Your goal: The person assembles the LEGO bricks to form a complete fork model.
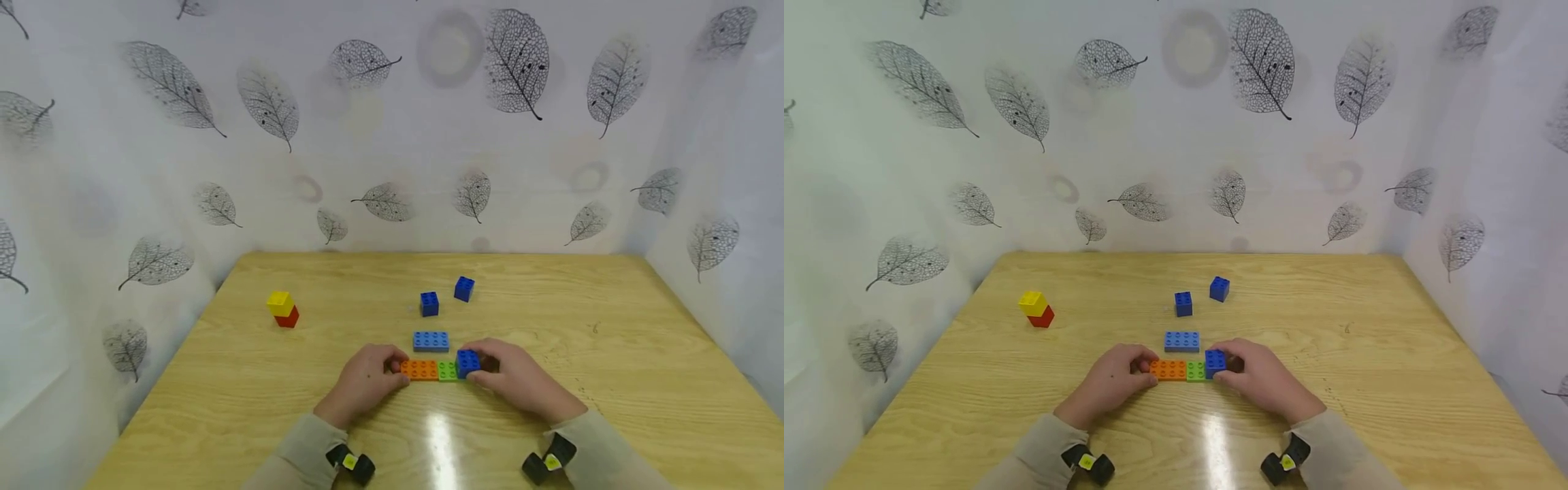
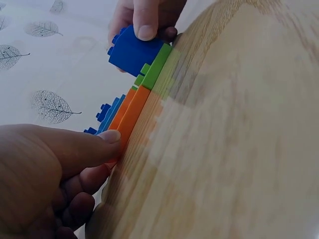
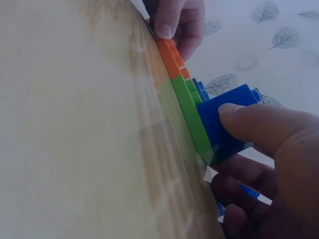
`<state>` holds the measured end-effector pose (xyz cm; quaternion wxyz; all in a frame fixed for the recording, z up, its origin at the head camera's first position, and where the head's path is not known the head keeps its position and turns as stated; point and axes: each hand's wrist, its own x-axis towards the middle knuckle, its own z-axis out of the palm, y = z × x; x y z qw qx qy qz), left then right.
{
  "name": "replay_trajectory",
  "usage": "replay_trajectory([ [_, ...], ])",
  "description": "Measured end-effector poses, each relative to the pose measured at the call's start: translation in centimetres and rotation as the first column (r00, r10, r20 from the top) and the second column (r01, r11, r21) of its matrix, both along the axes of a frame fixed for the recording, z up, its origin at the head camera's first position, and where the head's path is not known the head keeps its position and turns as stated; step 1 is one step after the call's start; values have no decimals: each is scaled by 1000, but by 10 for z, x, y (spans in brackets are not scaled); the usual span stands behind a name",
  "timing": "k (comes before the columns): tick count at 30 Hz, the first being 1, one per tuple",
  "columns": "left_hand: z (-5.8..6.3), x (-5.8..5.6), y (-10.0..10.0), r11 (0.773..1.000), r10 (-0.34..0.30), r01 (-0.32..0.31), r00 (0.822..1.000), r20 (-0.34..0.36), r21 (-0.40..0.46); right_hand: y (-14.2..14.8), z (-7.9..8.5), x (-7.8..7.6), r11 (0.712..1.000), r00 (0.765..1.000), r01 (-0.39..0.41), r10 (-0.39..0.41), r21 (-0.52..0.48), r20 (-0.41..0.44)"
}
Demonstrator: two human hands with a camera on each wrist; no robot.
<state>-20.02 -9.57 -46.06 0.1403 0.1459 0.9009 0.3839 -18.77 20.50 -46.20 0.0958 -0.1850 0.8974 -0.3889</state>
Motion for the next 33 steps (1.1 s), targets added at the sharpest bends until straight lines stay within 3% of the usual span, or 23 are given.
replay_trajectory([
  [10, 0, 2, 4, 1000, 6, -6, 999, 53, 9, 3, -2, 4, 1000, 999, 14, -14, -1, 29],
  [19, -1, 0, 2, 1000, 18, -18, 1000, 22, -11, -3, 2, -1, 1000, 1000, 6, -6, 15, 27],
  [27, -3, 1, 3, 1000, 30, -30, 999, 16, -1, 2, 0, 3, 999, 998, -2, 5, -44, 69],
  [33, -4, 1, 2, 1000, 21, -21, 1000, 14, 7, 10, 2, 2, 992, 995, 55, -45, -115, 89],
])
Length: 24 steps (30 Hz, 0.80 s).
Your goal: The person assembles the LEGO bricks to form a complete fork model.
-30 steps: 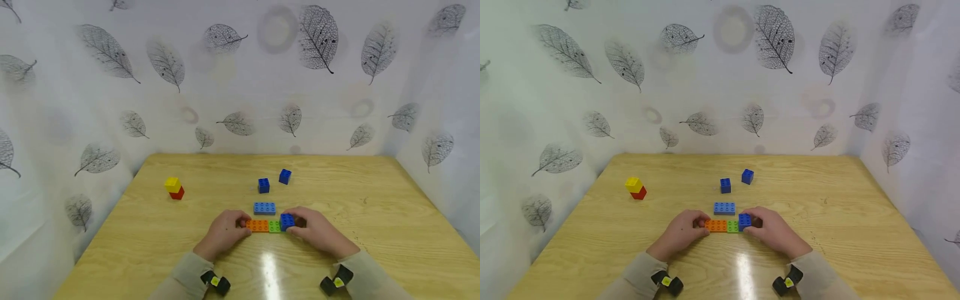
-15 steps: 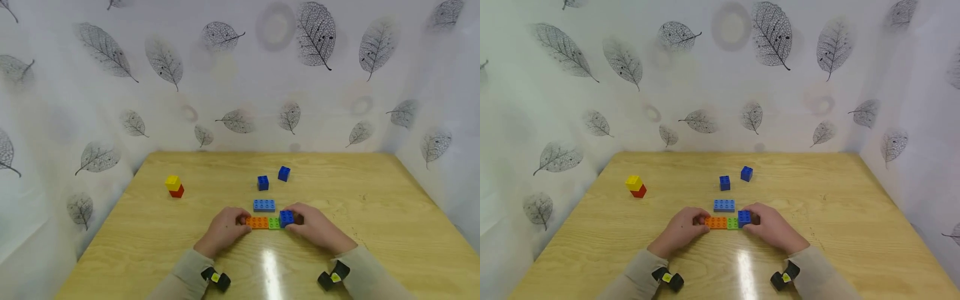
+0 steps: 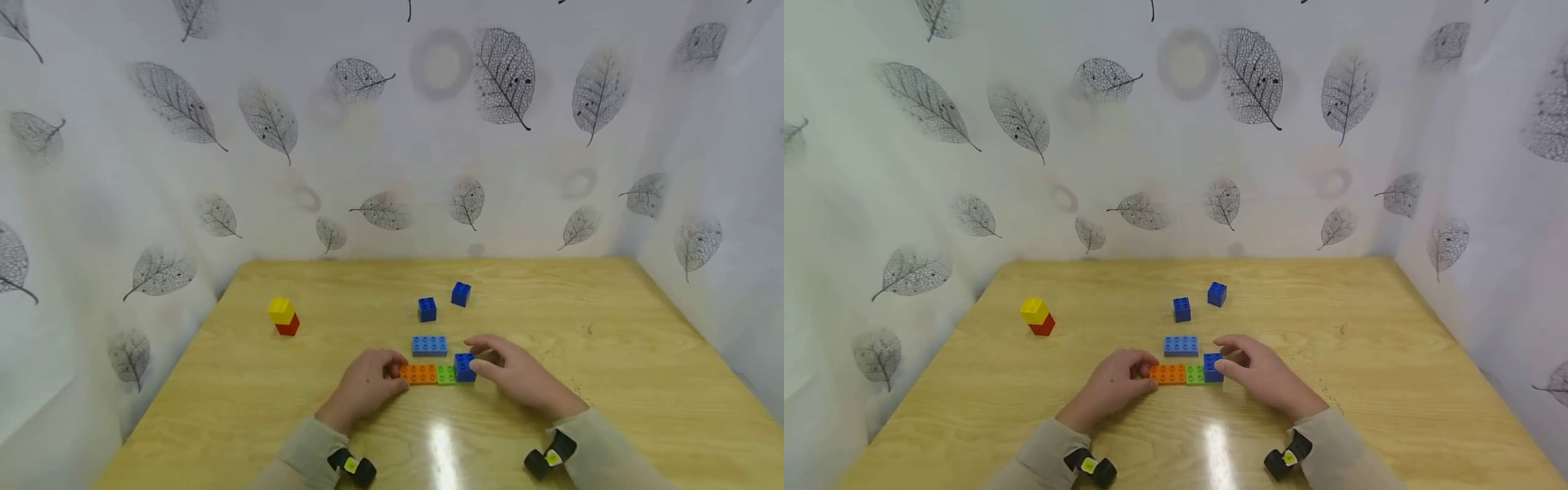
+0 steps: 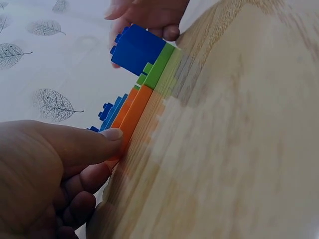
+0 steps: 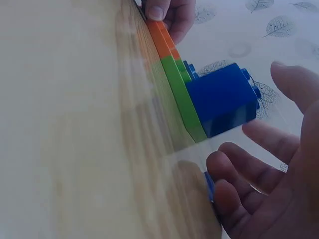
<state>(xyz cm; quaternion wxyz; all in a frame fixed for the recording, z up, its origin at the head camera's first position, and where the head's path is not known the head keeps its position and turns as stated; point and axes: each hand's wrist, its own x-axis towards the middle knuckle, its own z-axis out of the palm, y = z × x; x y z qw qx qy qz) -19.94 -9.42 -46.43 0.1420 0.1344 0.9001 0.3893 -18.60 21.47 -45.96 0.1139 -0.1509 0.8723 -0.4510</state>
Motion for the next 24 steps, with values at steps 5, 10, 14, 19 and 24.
replay_trajectory([
  [5, -1, 3, 0, 1000, 4, -4, 1000, 7, 9, 6, 5, -3, 999, 999, 48, -48, 9, -17],
  [10, -1, 2, 1, 1000, 10, -10, 1000, -5, 7, 12, 14, -17, 996, 992, 80, -76, 31, -101],
  [14, -1, 2, 0, 1000, 7, -7, 1000, -6, 8, 12, 21, -35, 995, 986, 81, -72, 54, -147],
  [19, -1, 2, -1, 1000, 8, -8, 1000, -4, 6, 6, 29, -65, 991, 978, 93, -72, 101, -196],
  [24, 1, 2, -1, 1000, 6, -6, 1000, -11, 1, 2, 31, -94, 981, 976, 119, -88, 151, -199],
])
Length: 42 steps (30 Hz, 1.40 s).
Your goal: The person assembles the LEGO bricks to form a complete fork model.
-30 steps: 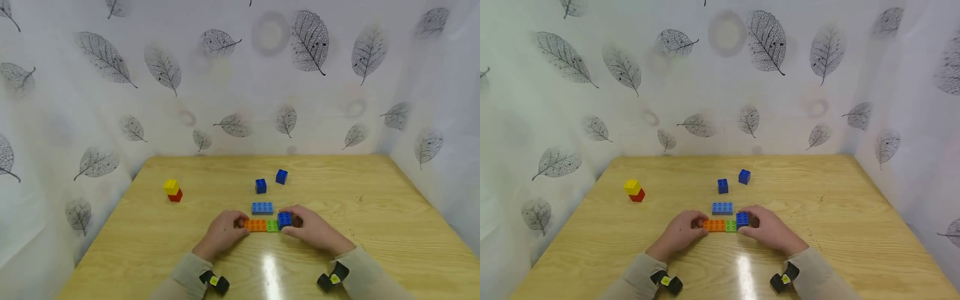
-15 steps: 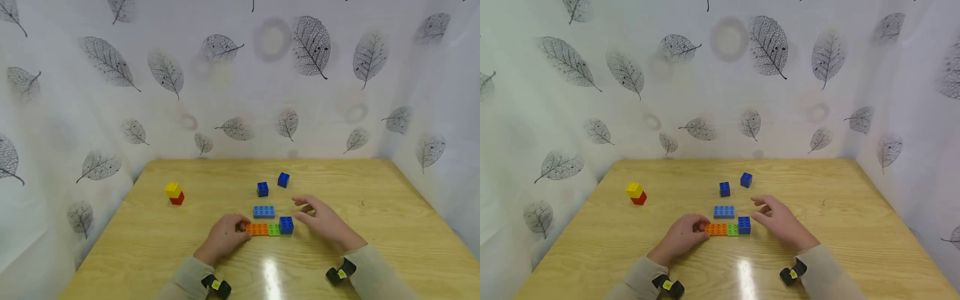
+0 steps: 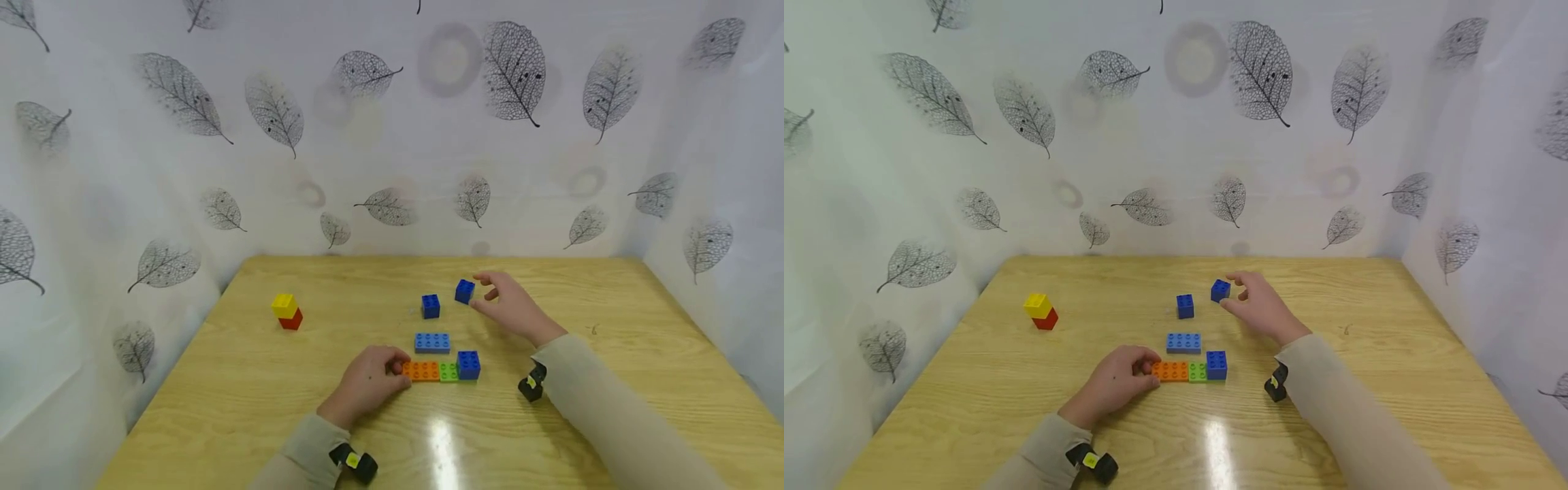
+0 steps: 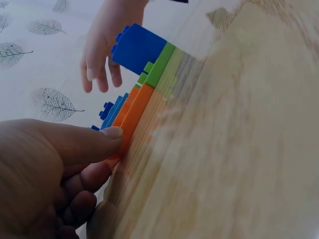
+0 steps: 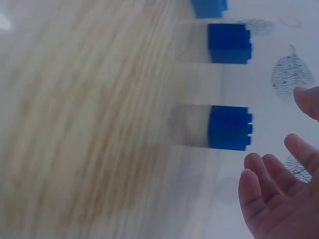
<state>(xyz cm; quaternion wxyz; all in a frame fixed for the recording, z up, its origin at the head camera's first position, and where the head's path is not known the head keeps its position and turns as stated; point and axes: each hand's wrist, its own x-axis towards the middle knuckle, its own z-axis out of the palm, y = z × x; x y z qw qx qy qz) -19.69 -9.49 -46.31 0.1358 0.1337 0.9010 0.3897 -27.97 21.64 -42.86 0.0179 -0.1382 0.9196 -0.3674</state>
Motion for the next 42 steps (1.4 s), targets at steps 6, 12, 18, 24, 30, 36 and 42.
replay_trajectory([
  [6, 0, 0, -1, 1000, 6, -5, 1000, 15, -8, -1, -10, -23, 998, 999, -2, -1, 63, 53],
  [12, 0, -1, 0, 1000, 5, -5, 1000, 5, -7, 1, -7, -34, 997, 996, -4, -3, 72, 92],
  [18, 0, 0, -1, 1000, -3, 3, 1000, 6, -2, -3, -5, -35, 995, 990, -41, 28, 89, 140],
  [24, 0, 1, -1, 1000, -10, 10, 1000, 8, -6, -4, -13, -39, 992, 990, -49, 33, 117, 136],
  [30, 1, 1, -3, 1000, -17, 18, 1000, -3, 5, -6, -17, -42, 987, 995, -40, 26, 154, 96],
  [36, -1, 2, -2, 1000, -19, 19, 1000, 15, 12, -3, -18, -36, 986, 996, -46, 34, 161, 77],
  [42, 3, 2, -3, 1000, -23, 23, 1000, 8, 18, 0, -10, -29, 995, 998, -24, 19, 97, 58],
])
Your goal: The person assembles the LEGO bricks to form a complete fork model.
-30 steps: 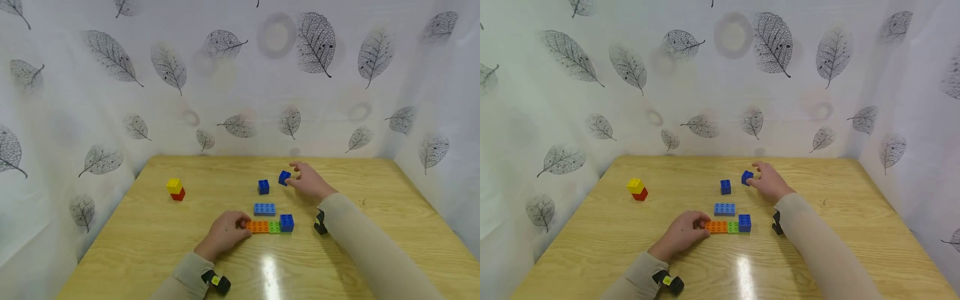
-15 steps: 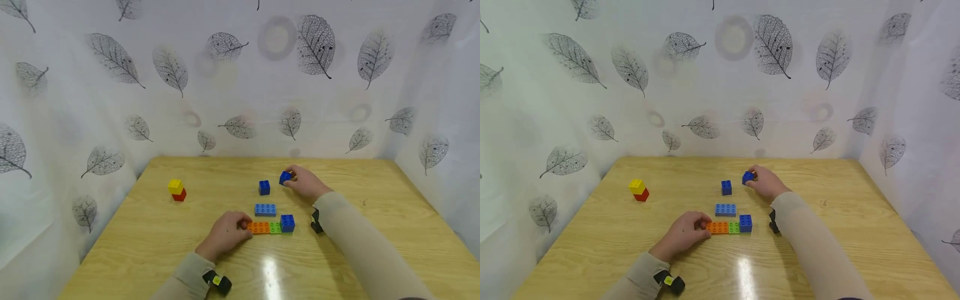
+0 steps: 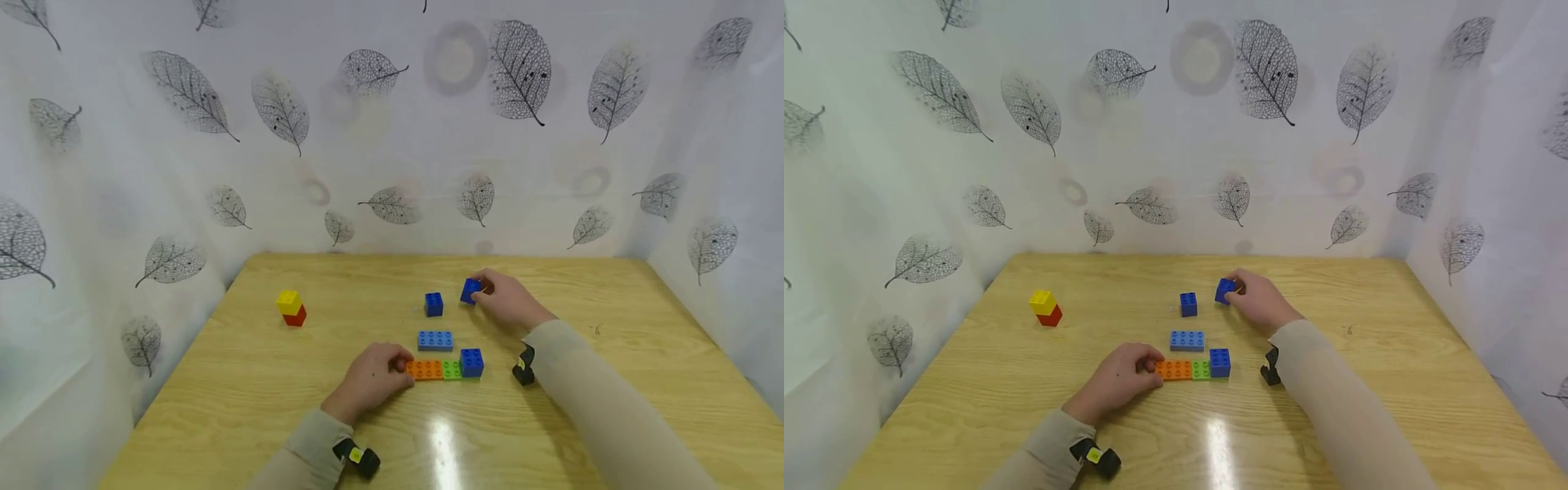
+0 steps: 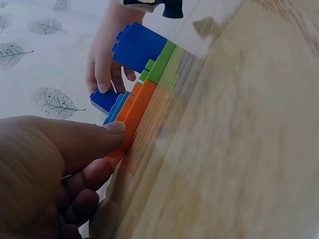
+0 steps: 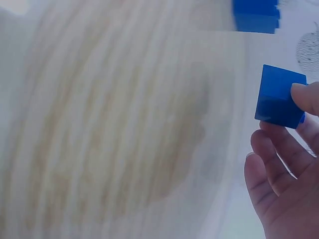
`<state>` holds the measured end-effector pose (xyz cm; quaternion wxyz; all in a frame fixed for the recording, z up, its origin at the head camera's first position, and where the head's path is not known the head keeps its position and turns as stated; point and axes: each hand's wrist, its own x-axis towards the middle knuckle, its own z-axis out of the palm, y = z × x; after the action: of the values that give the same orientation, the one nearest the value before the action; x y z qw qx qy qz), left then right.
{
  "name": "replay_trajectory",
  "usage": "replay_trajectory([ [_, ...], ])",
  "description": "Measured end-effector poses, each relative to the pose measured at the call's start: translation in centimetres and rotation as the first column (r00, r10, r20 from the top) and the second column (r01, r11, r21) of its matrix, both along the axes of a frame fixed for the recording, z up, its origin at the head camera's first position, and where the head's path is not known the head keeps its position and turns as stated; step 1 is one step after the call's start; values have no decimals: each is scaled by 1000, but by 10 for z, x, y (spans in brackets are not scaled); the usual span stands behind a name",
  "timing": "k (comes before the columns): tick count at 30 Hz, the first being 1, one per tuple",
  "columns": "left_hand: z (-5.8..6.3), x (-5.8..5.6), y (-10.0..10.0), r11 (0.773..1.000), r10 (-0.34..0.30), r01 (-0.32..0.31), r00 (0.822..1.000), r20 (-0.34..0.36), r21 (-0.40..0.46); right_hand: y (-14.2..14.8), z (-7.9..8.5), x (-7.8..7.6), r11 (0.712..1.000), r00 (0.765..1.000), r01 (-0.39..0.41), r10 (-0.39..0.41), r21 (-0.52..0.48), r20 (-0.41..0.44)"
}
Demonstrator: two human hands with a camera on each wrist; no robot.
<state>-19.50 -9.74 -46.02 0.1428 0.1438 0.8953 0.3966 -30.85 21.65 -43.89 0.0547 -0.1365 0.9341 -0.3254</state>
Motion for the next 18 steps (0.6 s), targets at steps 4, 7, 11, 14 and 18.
replay_trajectory([
  [4, 0, 0, -1, 1000, -4, 4, 1000, -11, 5, 0, 4, 5, 1000, 1000, 2, -2, -22, -5],
  [7, 0, 0, -1, 1000, -2, 2, 1000, -15, 10, -3, 7, 9, 999, 1000, -14, 14, -35, -15],
  [11, -1, -1, 0, 1000, -3, 4, 1000, -20, 10, -6, 11, 18, 998, 998, -35, 33, -45, -47],
  [14, -1, -1, 0, 1000, -8, 8, 1000, -27, 6, -8, 13, 28, 997, 997, -48, 44, -61, -69],
  [18, -3, -2, 0, 1000, -10, 10, 999, -39, -2, -12, 18, 47, 990, 994, -81, 72, -111, -88],
])
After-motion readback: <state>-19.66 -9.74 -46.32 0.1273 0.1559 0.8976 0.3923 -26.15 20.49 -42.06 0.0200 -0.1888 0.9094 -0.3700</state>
